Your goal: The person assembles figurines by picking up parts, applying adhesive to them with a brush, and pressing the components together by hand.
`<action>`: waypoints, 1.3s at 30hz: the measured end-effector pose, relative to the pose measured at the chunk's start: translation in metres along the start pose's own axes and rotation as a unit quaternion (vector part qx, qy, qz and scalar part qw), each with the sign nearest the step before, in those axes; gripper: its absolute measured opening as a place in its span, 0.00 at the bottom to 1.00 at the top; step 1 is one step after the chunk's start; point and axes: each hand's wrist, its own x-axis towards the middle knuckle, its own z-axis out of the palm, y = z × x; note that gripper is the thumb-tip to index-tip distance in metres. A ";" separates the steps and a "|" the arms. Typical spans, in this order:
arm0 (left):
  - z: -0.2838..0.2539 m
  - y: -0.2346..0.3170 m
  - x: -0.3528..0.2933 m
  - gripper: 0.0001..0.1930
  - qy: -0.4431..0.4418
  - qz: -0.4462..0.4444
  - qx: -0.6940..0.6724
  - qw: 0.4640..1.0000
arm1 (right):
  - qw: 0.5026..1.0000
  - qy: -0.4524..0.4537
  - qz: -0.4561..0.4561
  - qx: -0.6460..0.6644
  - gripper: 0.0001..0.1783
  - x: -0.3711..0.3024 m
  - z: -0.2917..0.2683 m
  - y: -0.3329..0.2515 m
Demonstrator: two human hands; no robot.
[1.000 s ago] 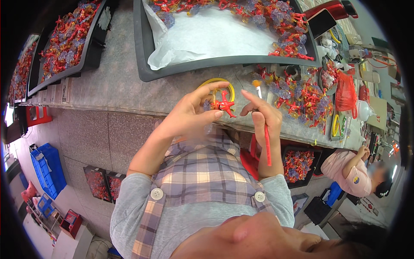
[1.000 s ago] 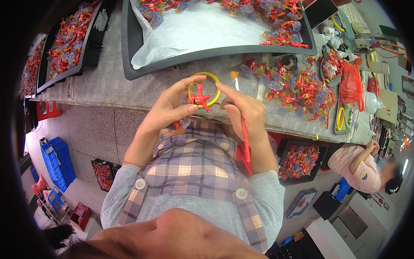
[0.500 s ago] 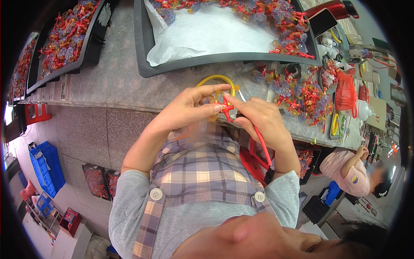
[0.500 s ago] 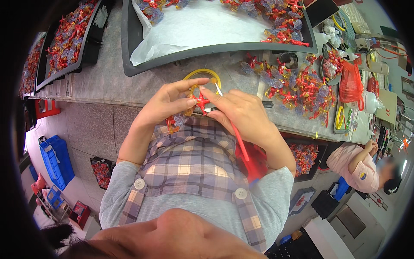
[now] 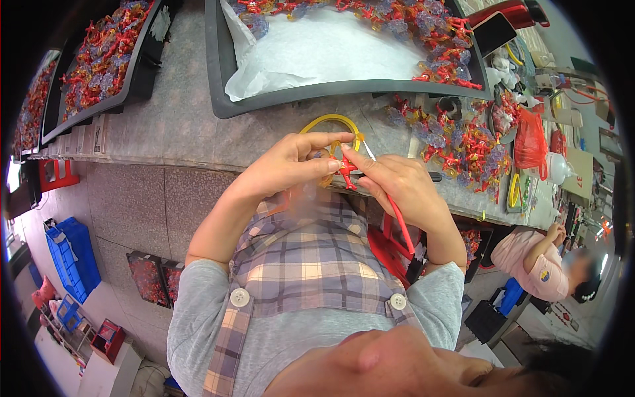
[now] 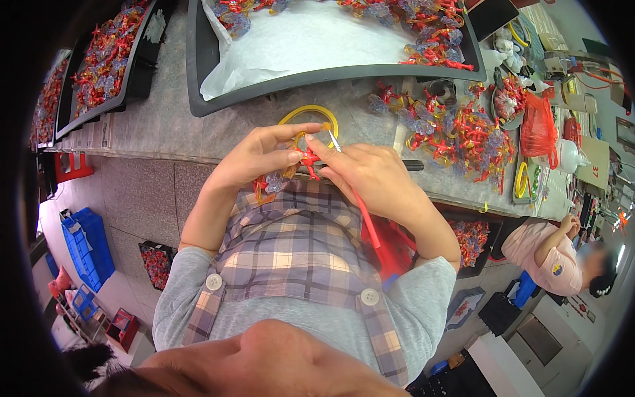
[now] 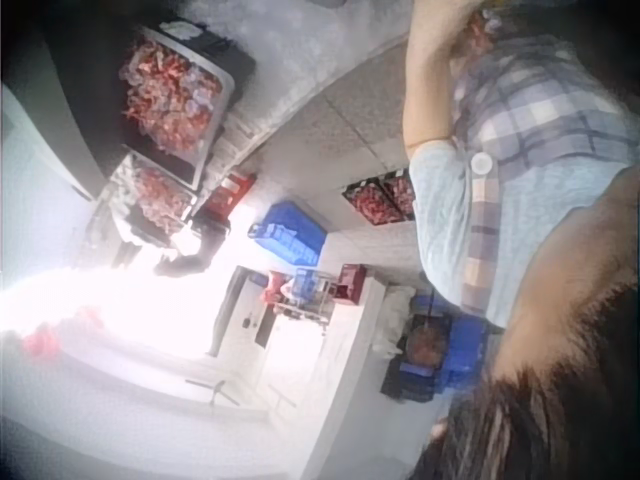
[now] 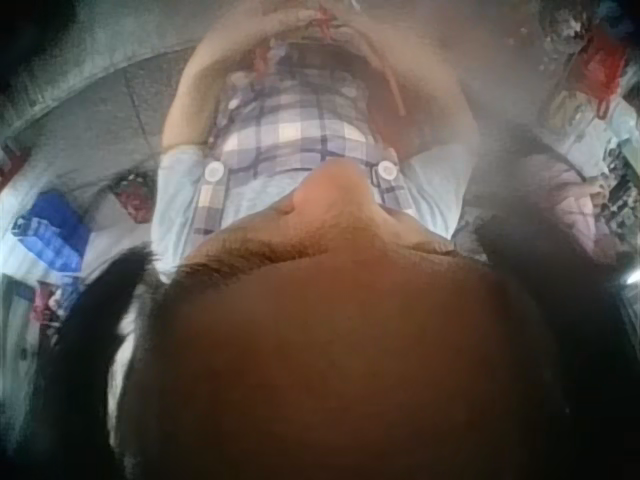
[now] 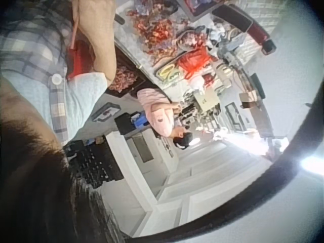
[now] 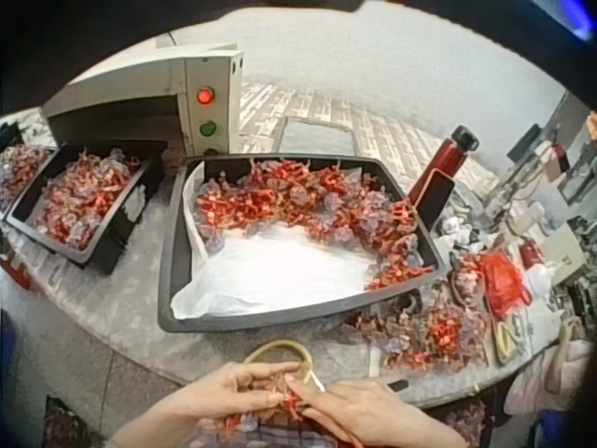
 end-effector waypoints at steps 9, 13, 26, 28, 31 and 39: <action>0.002 0.002 0.000 0.28 0.008 -0.019 -0.039 0.999 | 0.986 0.077 -0.058 -0.138 0.23 0.001 0.004 -0.001; -0.001 -0.003 0.000 0.28 0.004 -0.020 -0.034 0.999 | 0.997 0.070 -0.016 -0.007 0.23 -0.002 0.006 0.002; -0.001 -0.005 0.003 0.28 0.003 -0.009 -0.046 0.999 | 0.994 0.072 -0.023 -0.075 0.23 -0.002 0.009 -0.001; -0.002 -0.008 0.004 0.28 0.005 -0.004 -0.052 0.999 | 0.992 0.091 -0.034 -0.079 0.23 -0.002 0.010 0.001; -0.002 -0.011 0.004 0.29 0.009 0.001 -0.057 0.998 | 0.994 0.102 -0.025 -0.041 0.23 -0.003 0.011 0.004; -0.001 -0.004 0.004 0.29 -0.001 -0.002 -0.058 0.998 | 0.997 0.074 -0.002 0.034 0.24 -0.003 0.014 0.005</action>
